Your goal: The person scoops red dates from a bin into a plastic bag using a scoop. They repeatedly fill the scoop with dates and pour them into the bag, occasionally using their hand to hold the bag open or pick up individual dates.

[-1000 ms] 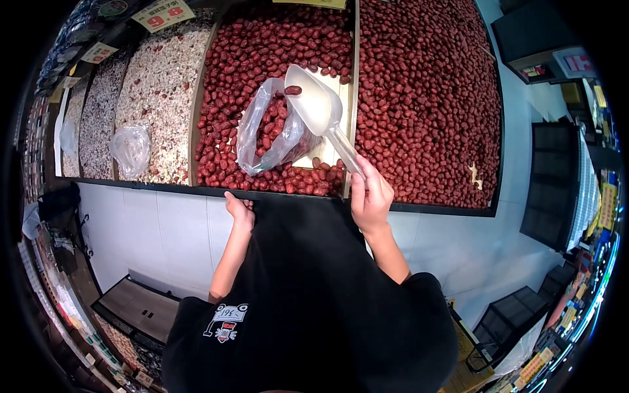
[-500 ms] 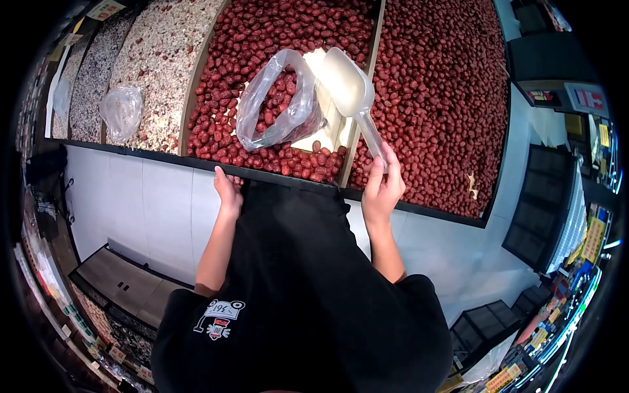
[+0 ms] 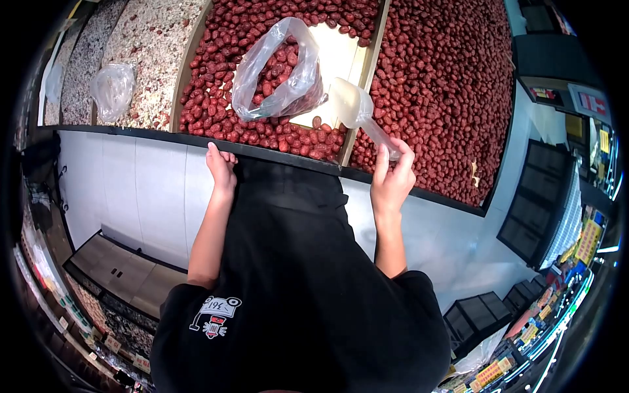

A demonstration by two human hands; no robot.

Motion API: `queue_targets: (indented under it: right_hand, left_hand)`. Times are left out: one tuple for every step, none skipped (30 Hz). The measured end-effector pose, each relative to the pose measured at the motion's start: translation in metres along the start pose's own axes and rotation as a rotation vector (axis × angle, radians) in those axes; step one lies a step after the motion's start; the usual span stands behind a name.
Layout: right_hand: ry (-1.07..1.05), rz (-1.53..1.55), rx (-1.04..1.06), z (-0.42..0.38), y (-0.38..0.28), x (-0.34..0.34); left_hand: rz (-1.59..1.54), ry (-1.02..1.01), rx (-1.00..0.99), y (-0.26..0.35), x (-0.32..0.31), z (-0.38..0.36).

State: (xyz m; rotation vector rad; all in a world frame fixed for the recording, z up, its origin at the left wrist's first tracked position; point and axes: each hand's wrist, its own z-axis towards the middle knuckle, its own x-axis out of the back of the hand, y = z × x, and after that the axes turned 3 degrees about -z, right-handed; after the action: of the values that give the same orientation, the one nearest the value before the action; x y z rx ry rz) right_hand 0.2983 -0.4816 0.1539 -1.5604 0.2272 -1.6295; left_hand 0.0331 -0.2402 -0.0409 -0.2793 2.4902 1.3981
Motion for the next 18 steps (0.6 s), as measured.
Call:
queue_targets:
  right_hand:
    - [0.008,-0.03,0.019,0.0,-0.003,0.004]
    - [0.004,-0.018,0.004,-0.001,-0.006,0.006]
    - [-0.001,-0.019,-0.002,0.001,-0.011,0.009]
    - [-0.005,-0.02,-0.009,0.003,-0.016,0.012]
    - [-0.01,-0.021,-0.019,0.003,-0.021,0.015]
    - [-0.005,0.022,-0.017,0.004,-0.022,0.016]
    - [-0.04,0.009,-0.03,0.004,-0.024,0.019]
    - [-0.072,-0.004,-0.045,0.004,-0.026,0.022]
    - [-0.103,-0.018,-0.061,0.004,-0.028,0.026]
    - [-0.085,-0.016,-0.087,0.003,-0.034,0.027]
    - [-0.104,-0.029,-0.09,0.002,-0.035,0.029]
    - [-0.123,-0.043,-0.093,0.0,-0.035,0.031]
    - [-0.141,-0.056,-0.094,-0.002,-0.035,0.033]
    - [-0.168,-0.04,-0.151,-0.005,-0.036,0.035]
    - [-0.16,-0.01,-0.174,-0.008,-0.037,0.037]
    - [-0.153,0.021,-0.195,-0.012,-0.039,0.038]
    - [-0.145,0.051,-0.215,-0.015,-0.039,0.039]
    - [-0.13,0.102,-0.246,-0.018,-0.036,0.038]
  left_hand:
    - [0.001,-0.008,0.02,0.0,0.002,0.001]
    - [0.001,-0.017,0.038,0.0,0.004,0.002]
    - [0.0,-0.026,0.056,0.001,0.005,0.003]
    - [0.01,-0.028,0.069,0.001,0.006,0.005]
    - [0.009,-0.016,0.091,0.002,0.006,0.005]
    - [0.011,-0.004,0.115,0.004,0.006,0.005]
    - [0.012,0.006,0.137,0.005,0.005,0.005]
    - [0.024,0.014,0.147,0.006,0.006,0.006]
    - [0.037,0.022,0.158,0.006,0.006,0.006]
    - [0.05,0.027,0.169,0.006,0.006,0.007]
    - [0.05,0.025,0.177,0.006,0.006,0.008]
    - [0.05,0.022,0.185,0.006,0.007,0.009]
    - [0.049,0.019,0.192,0.006,0.008,0.01]
    - [0.046,0.015,0.206,0.006,0.009,0.01]
    - [0.041,0.009,0.218,0.006,0.01,0.011]
    - [0.035,0.004,0.23,0.007,0.011,0.012]
    - [0.007,0.037,0.28,0.01,0.01,0.012]
    - [-0.022,0.068,0.331,0.013,0.008,0.013]
